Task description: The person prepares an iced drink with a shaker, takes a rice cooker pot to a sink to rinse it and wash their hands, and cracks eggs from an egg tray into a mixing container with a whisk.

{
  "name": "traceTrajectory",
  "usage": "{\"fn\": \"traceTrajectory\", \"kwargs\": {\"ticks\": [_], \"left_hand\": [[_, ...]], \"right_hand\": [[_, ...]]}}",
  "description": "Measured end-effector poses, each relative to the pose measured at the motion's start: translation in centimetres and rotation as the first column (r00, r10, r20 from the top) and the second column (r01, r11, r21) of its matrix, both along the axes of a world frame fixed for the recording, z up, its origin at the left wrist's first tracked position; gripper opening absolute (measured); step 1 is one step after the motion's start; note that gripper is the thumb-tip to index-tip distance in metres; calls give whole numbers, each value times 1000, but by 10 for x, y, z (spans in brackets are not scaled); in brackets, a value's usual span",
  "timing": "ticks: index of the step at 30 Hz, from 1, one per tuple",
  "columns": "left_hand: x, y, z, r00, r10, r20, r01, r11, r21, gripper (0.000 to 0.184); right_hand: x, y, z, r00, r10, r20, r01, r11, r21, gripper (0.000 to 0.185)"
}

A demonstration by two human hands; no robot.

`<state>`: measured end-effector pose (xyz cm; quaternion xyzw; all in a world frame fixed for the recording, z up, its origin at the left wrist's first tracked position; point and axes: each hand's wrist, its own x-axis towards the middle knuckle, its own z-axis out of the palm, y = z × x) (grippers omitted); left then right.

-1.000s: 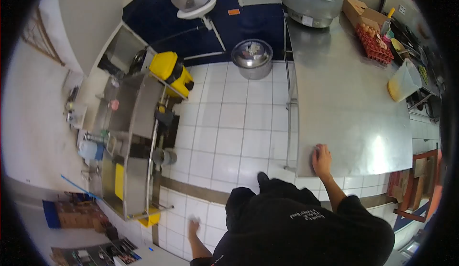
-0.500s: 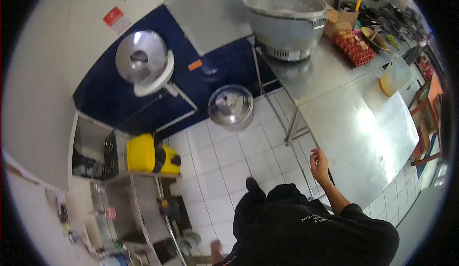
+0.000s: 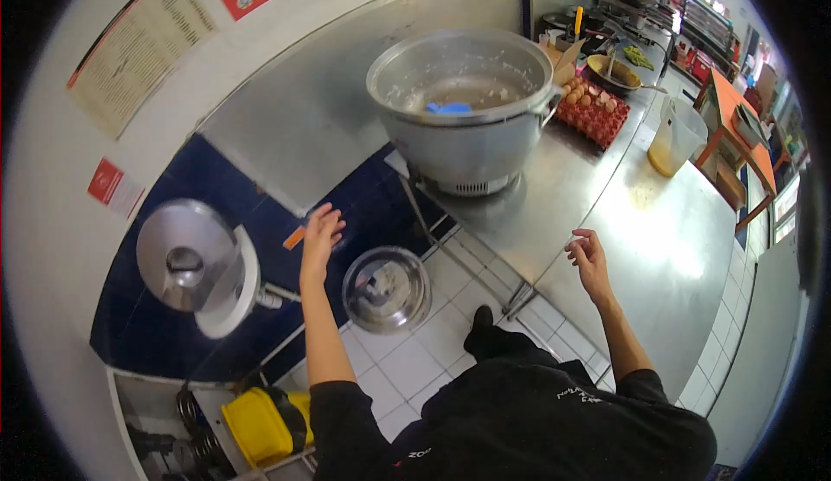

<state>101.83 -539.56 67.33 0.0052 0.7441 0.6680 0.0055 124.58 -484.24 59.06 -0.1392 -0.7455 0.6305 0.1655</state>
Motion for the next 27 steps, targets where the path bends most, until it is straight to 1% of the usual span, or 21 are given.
{"fn": "traceTrajectory", "kwargs": {"ticks": [1, 3, 4, 5, 7, 8, 9, 10, 12, 13, 14, 16, 17, 18, 20, 21, 22, 23, 25, 26, 27], "left_hand": [[-40, 16, 17, 1000, -13, -4, 13, 1000, 8, 48], [-114, 36, 46, 997, -66, -40, 72, 984, 165, 49], [-155, 46, 65, 993, -100, -57, 110, 968, 227, 48], [-190, 52, 75, 990, -129, -57, 140, 947, 289, 47], [-264, 62, 94, 981, -179, -74, 193, 927, 320, 47], [-301, 66, 99, 979, -191, -68, 203, 923, 326, 47], [-337, 71, 105, 982, -177, -64, 188, 927, 326, 49], [-371, 78, 106, 984, -166, -60, 177, 929, 325, 51], [-430, 101, 101, 972, -231, -35, 231, 931, 283, 48], [-457, 114, 95, 961, -278, -4, 271, 933, 236, 45], [-476, 130, 91, 951, -308, 7, 298, 925, 235, 45], [-492, 161, 87, 862, -459, 215, 453, 888, 81, 47], [-479, 178, 100, 865, -415, 282, 429, 903, 16, 55], [-488, 188, 95, 845, -467, 261, 464, 883, 77, 59], [-518, 190, 85, 762, -611, 217, 582, 792, 184, 69], [-521, 191, 89, 774, -548, 318, 499, 836, 227, 71], [-538, 186, 85, 690, -657, 305, 597, 754, 272, 70], [-558, 182, 77, 596, -749, 290, 681, 663, 311, 68], [-585, 193, 53, 728, -647, 227, 640, 760, 117, 63], [-591, 200, 54, 712, -671, 207, 661, 740, 121, 63], [-594, 205, 57, 707, -670, 224, 643, 742, 191, 58]], "right_hand": [[-25, 5, 15, 1000, -13, -4, 13, 1000, 8, 23], [-67, 7, 36, 998, 59, -14, -60, 994, -95, 32], [-99, 10, 52, 999, 38, -22, -40, 995, -90, 32], [-126, 12, 67, 999, 44, -30, -48, 987, -154, 34], [-166, 14, 82, 999, 38, -2, -38, 975, -220, 37], [-193, 18, 90, 1000, 8, -29, -17, 941, -337, 41], [-216, 21, 97, 998, -27, -60, -3, 894, -448, 46], [-234, 24, 104, 997, -43, -61, 12, 897, -443, 46], [-260, 28, 114, 979, -202, 11, 172, 800, -575, 50], [-266, 38, 108, 977, -214, -8, 168, 786, -596, 41], [-269, 42, 110, 969, -246, 4, 199, 777, -597, 41], [-267, 44, 117, 985, -171, -29, 93, 660, -745, 30], [-267, 44, 119, 963, -264, 53, 209, 610, -764, 25], [-264, 45, 124, 947, -320, 41, 237, 606, -759, 25], [-260, 44, 139, 956, -283, -80, 131, 653, -746, 20], [-261, 30, 167, 947, -318, -44, 187, 657, -730, 20], [-263, 28, 173, 933, -355, -64, 200, 658, -726, 20], [-264, 26, 176, 929, -370, -9, 261, 671, -694, 20], [-271, 19, 182, 881, -463, 101, 423, 672, -608, 18], [-271, 22, 182, 869, -488, 83, 434, 670, -602, 18], [-270, 25, 180, 895, -440, 67, 381, 679, -628, 19]]}}
